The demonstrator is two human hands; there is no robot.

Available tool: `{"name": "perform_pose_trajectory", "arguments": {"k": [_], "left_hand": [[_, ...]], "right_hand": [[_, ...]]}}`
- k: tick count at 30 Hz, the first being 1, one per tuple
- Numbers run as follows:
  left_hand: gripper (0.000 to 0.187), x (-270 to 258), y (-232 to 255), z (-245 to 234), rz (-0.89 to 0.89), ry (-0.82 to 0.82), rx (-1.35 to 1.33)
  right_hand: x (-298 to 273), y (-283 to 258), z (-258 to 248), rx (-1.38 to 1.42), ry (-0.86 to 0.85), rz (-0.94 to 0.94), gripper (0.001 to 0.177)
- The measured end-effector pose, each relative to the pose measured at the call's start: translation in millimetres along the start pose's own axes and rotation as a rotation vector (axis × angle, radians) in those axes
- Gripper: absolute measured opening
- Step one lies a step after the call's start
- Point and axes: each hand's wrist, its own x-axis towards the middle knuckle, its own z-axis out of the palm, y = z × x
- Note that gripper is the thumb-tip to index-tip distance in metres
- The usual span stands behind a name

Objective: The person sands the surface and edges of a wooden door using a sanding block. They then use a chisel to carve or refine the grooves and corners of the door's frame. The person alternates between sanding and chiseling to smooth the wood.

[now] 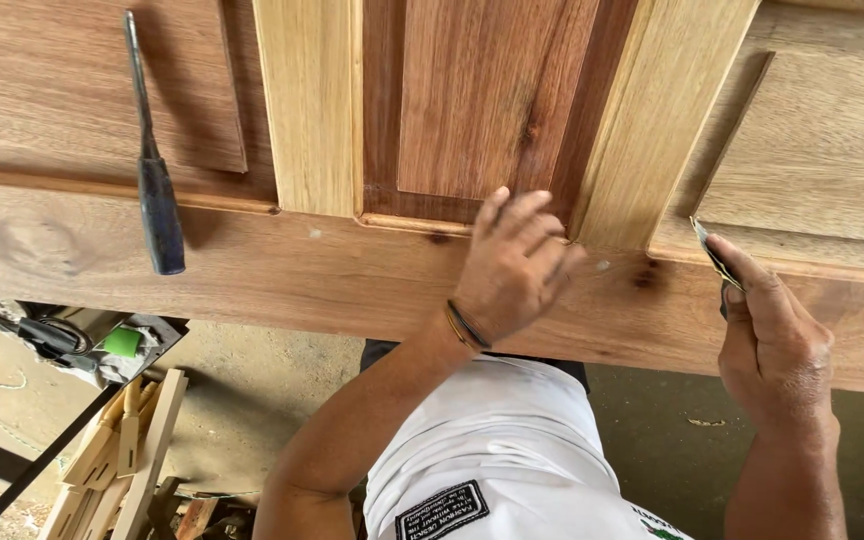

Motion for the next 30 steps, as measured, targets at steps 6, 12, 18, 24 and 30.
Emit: {"name": "perform_pose_trajectory", "arguments": {"k": [6,12,18,24,30], "left_hand": [[0.01,15,-16,-12,-0.033,0.264,0.115],[0.022,21,-27,-5,0.063,0.138,0.079],[0.028,36,-40,4,0.122,-0.002,0.071],[0.014,38,-46,-10,-0.066,0.449,-0.195],[0.015,15,-36,-22,0.08,0.125,-0.003]], "right_hand": [[3,-5,-2,0.028,0.017,-0.057,0.032],[3,-11,3,0.035,-0.009,-0.107,0.031],[-2,-11,3,0.03,-0.017,-0.102,0.032],[-5,-9,-3,0.056,0.063,-0.075,0.031],[-1,-8,1,0.083,0.04,-0.043,0.031]]}}
